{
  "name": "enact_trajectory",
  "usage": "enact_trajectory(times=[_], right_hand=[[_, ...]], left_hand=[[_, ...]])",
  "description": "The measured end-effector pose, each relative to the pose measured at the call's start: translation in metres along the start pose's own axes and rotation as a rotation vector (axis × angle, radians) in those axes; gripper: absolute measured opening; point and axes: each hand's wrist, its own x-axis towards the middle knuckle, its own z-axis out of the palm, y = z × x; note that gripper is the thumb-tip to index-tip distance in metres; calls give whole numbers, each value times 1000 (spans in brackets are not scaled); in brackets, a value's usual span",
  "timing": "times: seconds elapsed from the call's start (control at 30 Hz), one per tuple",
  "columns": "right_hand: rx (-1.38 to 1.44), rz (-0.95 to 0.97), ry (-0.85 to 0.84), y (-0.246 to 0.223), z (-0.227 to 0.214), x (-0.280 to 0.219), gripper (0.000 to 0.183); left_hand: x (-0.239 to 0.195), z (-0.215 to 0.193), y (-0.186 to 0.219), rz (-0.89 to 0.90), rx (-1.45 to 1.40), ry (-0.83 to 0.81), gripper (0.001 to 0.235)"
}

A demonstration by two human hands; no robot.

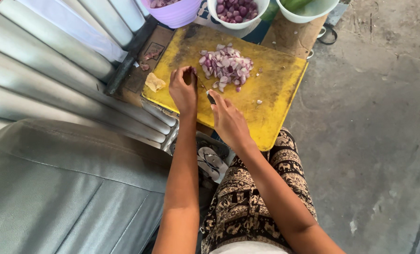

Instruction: The person dices a red onion on a yellow cutting board using a knife. They then transfer the diced onion into a purple bowl.

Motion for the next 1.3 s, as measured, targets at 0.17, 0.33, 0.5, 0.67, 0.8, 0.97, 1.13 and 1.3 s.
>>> enact_trajectory(times=[0.17, 0.33, 0.5, 0.67, 0.8, 0.97, 1.13, 1.3], right_hand=[[-66, -14, 8, -2, 5, -2, 45], [-139, -50, 13, -5, 6, -1, 47], [-222, -69, 34, -12, 9, 3, 47], [-158, -31, -9, -7, 13, 16, 45], [-86, -65, 14, 5, 23, 27, 44], [-59, -100, 65, 13, 28, 38, 43], [-41, -50, -11, 5, 9, 10, 45], [-9, 142, -173, 0, -3, -6, 45]], left_hand=[[-2, 5, -10, 11, -1, 25, 9], [-1, 6, -14, 12, 76, 5, 8], [-1, 7, -13, -50, 2, -5, 6], [-2, 8, -16, -55, 7, -7, 8], [-2, 9, -22, 8, 26, 3, 6], [0, 10, -18, -3, 11, 24, 6], [-1, 5, -8, -18, 14, 31, 8], [-2, 4, -7, 2, 17, 20, 6]])
